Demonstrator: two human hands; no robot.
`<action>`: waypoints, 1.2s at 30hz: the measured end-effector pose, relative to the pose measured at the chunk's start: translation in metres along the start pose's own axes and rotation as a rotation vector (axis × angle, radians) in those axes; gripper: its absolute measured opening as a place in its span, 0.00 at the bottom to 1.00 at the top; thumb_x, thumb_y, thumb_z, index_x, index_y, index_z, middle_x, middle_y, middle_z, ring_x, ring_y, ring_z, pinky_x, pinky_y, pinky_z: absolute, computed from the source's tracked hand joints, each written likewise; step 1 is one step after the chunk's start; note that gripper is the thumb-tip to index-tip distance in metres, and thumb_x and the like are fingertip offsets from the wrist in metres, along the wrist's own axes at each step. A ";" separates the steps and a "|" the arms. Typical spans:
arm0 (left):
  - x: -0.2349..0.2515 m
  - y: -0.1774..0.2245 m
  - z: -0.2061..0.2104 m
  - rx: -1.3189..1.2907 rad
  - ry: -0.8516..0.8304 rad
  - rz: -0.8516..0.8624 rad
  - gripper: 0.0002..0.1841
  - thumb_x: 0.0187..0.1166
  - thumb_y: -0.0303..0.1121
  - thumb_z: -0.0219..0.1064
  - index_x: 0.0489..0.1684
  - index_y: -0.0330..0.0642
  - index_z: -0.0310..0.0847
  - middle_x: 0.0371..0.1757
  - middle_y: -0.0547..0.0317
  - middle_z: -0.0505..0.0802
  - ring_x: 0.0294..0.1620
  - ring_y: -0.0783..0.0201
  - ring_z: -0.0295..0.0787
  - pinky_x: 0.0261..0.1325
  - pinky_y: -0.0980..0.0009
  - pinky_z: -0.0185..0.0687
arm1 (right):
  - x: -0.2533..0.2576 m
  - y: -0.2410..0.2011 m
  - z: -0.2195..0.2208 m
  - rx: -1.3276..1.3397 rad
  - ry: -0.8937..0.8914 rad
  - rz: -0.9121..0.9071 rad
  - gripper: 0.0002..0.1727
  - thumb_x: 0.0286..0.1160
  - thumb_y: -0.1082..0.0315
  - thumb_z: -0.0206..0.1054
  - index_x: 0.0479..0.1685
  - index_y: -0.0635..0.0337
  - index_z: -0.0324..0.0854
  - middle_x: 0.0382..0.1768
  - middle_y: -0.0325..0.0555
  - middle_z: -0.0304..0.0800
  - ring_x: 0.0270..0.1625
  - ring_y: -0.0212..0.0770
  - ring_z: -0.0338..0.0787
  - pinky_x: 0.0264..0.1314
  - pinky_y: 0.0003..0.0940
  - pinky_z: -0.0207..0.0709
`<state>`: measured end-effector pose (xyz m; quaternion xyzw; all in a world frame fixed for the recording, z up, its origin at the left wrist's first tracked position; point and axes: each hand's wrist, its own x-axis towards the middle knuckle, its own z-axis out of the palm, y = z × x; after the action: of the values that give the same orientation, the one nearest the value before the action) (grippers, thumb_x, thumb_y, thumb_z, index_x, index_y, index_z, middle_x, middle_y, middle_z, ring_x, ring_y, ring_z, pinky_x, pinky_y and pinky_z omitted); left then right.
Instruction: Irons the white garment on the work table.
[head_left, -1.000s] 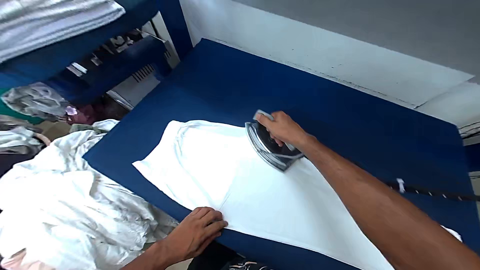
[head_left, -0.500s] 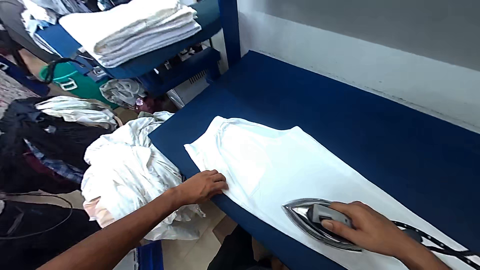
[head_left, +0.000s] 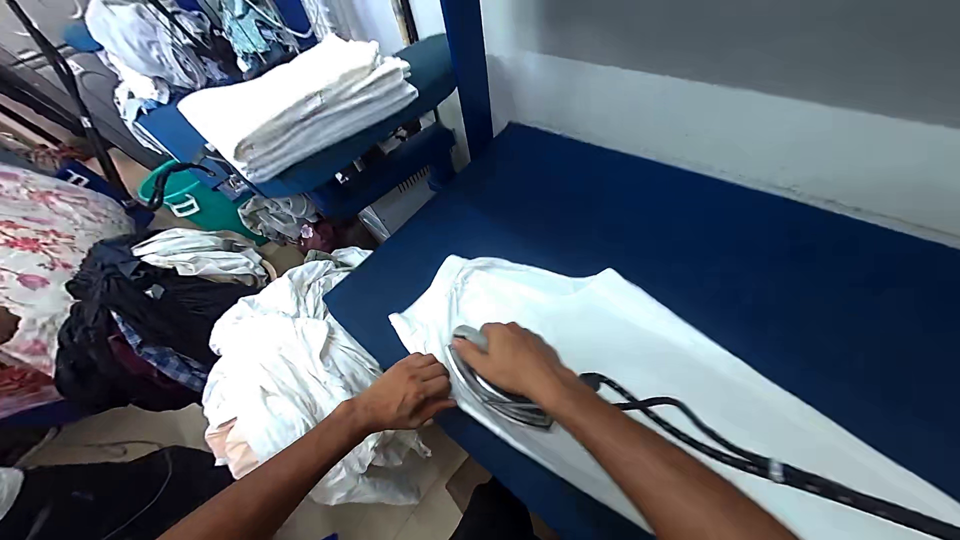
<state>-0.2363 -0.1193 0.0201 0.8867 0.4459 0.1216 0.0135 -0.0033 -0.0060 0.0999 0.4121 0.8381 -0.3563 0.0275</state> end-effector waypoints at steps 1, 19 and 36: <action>0.002 -0.009 -0.007 -0.009 0.069 -0.126 0.20 0.85 0.52 0.58 0.35 0.49 0.89 0.40 0.62 0.93 0.48 0.61 0.91 0.54 0.59 0.87 | 0.008 -0.009 -0.003 0.017 -0.028 -0.010 0.36 0.81 0.28 0.51 0.40 0.55 0.84 0.34 0.52 0.89 0.42 0.55 0.92 0.39 0.60 0.82; 0.023 -0.117 -0.017 -0.256 -0.013 -0.885 0.14 0.88 0.37 0.60 0.51 0.32 0.85 0.56 0.38 0.88 0.62 0.40 0.85 0.67 0.40 0.78 | 0.040 -0.026 -0.016 -0.027 -0.071 0.066 0.39 0.81 0.27 0.47 0.44 0.55 0.84 0.40 0.53 0.90 0.50 0.55 0.92 0.48 0.58 0.82; 0.084 -0.040 0.003 -0.139 0.172 -0.674 0.25 0.82 0.44 0.68 0.73 0.42 0.80 0.74 0.49 0.86 0.75 0.48 0.83 0.75 0.44 0.77 | -0.183 0.226 -0.044 0.156 0.289 0.258 0.37 0.82 0.33 0.55 0.35 0.65 0.83 0.20 0.51 0.83 0.22 0.50 0.84 0.29 0.57 0.79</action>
<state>-0.2192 -0.0284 0.0292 0.6730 0.7038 0.2148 0.0756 0.2885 -0.0098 0.0651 0.5639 0.7435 -0.3506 -0.0795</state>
